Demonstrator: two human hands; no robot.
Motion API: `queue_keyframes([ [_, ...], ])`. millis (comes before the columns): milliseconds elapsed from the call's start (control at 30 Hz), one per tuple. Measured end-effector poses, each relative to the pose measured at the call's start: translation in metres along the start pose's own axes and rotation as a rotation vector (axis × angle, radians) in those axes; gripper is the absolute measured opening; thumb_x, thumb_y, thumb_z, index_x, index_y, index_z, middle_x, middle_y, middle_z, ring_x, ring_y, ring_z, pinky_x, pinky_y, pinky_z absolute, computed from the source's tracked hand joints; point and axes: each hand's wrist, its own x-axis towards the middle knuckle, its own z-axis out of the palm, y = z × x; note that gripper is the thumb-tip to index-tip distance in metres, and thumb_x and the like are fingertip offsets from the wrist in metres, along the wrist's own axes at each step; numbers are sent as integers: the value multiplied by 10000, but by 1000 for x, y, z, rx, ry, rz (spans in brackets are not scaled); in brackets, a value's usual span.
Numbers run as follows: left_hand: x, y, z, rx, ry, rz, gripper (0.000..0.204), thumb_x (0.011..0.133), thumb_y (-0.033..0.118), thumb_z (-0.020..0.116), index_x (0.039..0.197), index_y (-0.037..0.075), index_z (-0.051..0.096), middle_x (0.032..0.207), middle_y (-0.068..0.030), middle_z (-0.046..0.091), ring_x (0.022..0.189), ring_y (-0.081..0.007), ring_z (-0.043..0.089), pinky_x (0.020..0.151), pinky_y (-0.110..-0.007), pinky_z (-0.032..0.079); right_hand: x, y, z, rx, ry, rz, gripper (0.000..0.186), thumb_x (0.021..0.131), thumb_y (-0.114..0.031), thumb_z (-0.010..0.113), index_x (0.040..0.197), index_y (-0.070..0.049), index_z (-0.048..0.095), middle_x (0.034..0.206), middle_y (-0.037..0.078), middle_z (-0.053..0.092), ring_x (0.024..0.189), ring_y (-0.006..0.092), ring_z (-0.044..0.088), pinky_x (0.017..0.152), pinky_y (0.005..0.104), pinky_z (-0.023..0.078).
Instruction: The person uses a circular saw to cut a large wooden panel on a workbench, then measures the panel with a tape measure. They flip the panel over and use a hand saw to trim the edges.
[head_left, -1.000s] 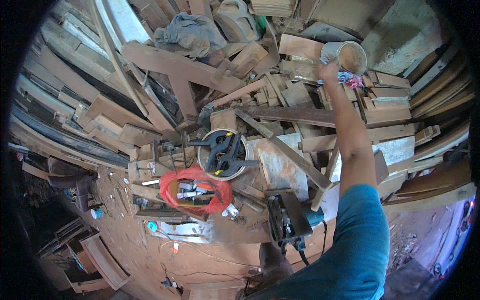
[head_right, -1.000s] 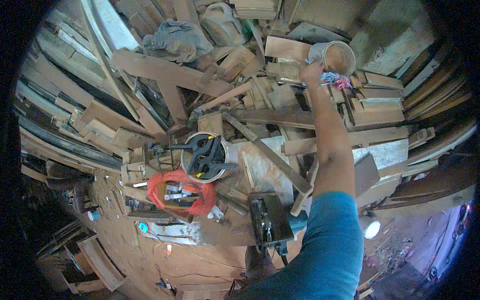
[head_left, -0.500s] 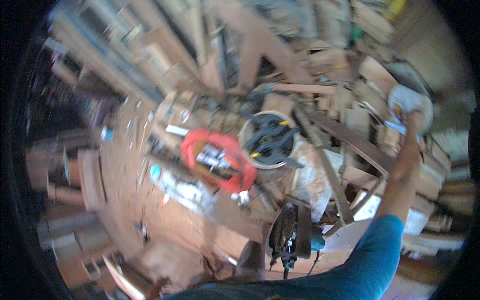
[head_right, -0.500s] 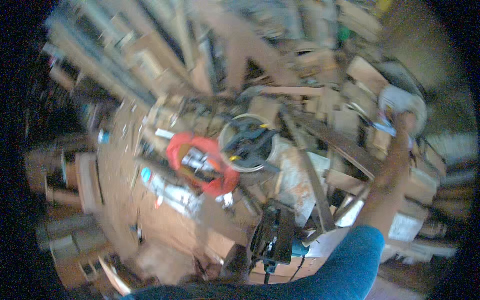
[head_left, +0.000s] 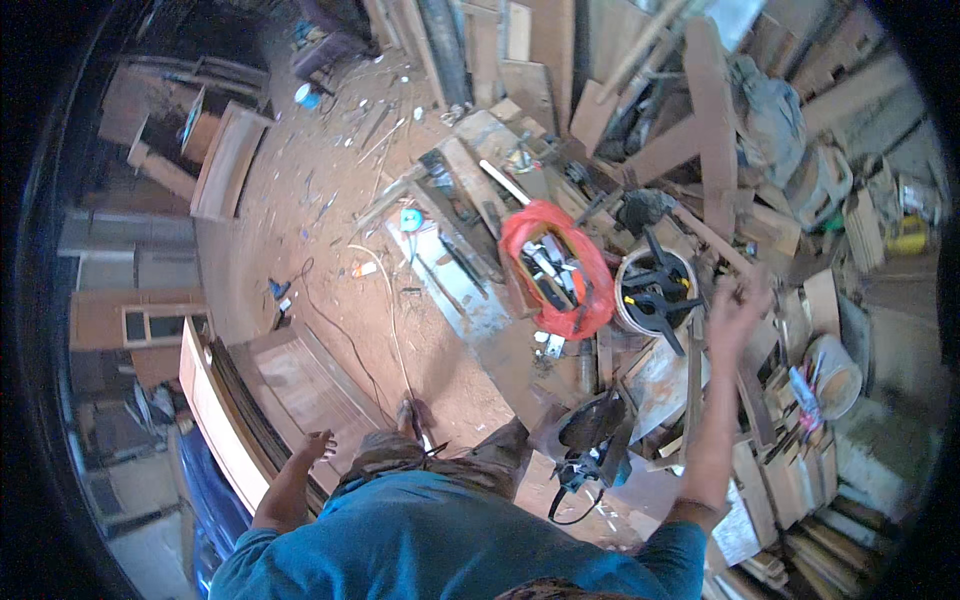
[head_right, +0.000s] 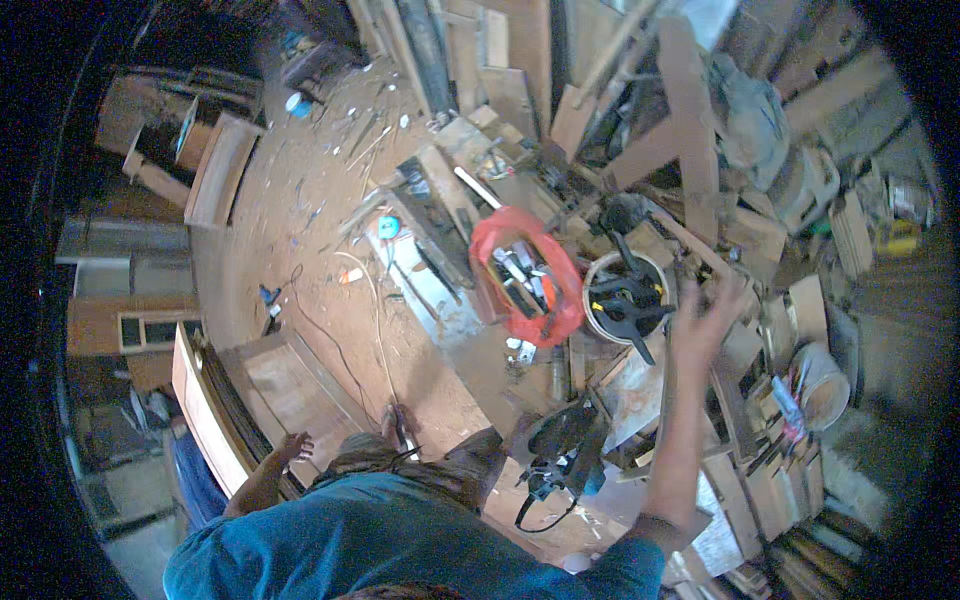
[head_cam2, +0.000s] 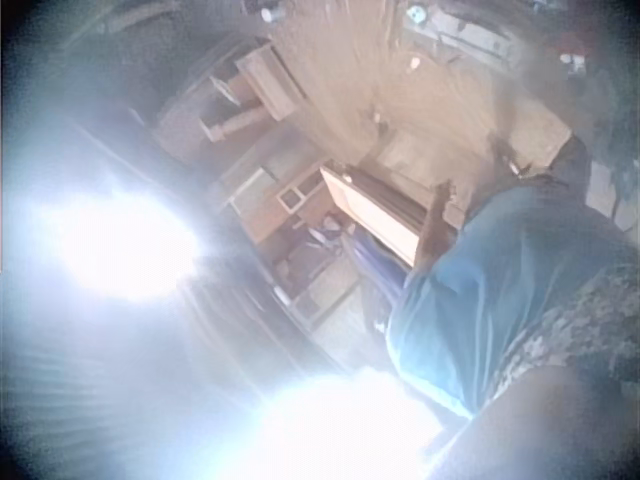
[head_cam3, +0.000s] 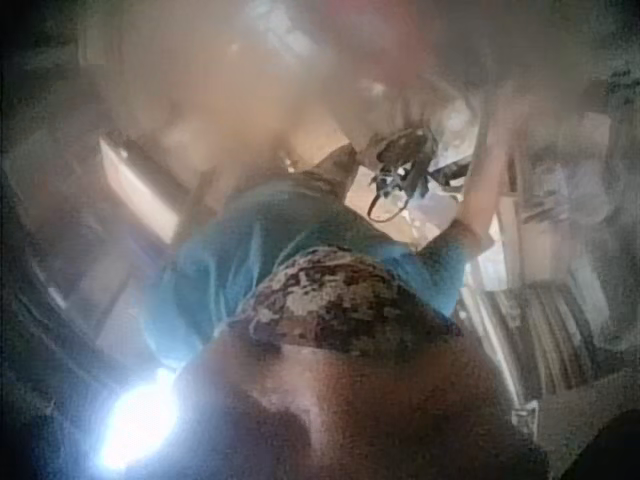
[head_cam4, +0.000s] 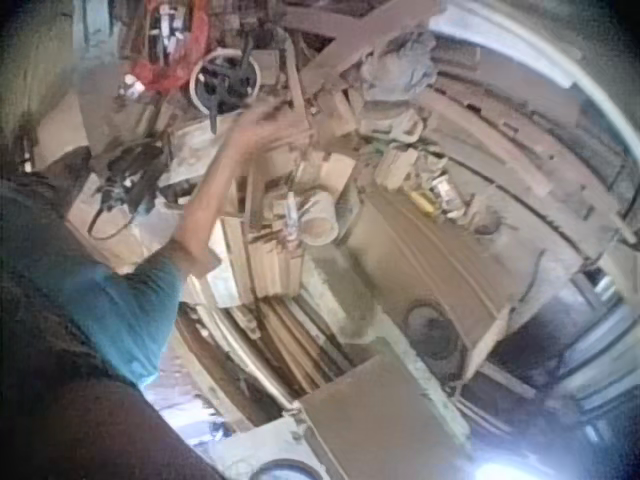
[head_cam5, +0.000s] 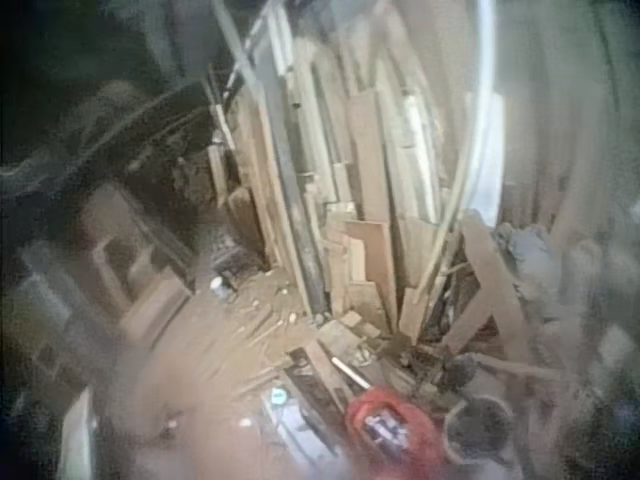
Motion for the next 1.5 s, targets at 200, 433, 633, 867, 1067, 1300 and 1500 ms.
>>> queue_keyframes([
  [200,-18,-88,13,-259,6,90,498,963,535,560,1255,138,633,1217,-90,683,951,-290,683,883,-509,513,-50,-171,129,299,-446,-264,506,920,-197,662,1343,50,536,1332,288,562,1272,400,529,1081,454,403],
  [433,-48,-203,44,-411,48,39,438,989,448,538,1222,98,660,1163,-91,700,929,-252,677,860,-450,515,-132,-291,324,484,-1093,-23,467,901,-236,704,1262,48,619,1029,213,720,949,265,712,850,378,551],
  [633,-58,-278,91,-575,-5,-95,396,1011,374,519,1194,63,683,1117,-92,715,910,-219,671,840,-399,517,-191,-369,504,303,-1226,530,569,879,-303,735,1359,-45,571,1130,150,696,1025,293,671,872,403,536],
  [867,-28,-246,-9,-696,97,-44,362,1037,287,497,1162,23,710,1063,-93,732,888,-181,665,817,-340,519,-227,-391,652,-72,-814,-28,555,832,-396,760,1222,-26,623,1163,164,691,1045,313,671,807,441,567],
  [1067,-8,-160,-164,-770,406,-29,376,1035,292,532,1197,-10,685,1071,-84,730,901,-173,671,789,-311,535,-236,-427,697,-444,-923,27,508,827,-366,768,1178,-26,629,1122,148,693,963,288,681,746,415,569],
  [1300,10,-116,-225,-531,643,35,385,982,332,603,1075,-16,736,836,-67,740,809,-146,685,736,-330,531,-228,-457,705,-118,-1037,694,454,822,-331,777,1127,-26,635,1073,130,695,867,259,692,676,384,572],
  [1500,41,-7,-266,-458,489,-125,395,956,387,650,866,20,766,701,-82,695,683,-169,672,646,-366,519,-275,-712,640,500,-1289,811,286,865,-229,775,1066,-122,601,818,23,606,596,133,573,490,261,470],
])
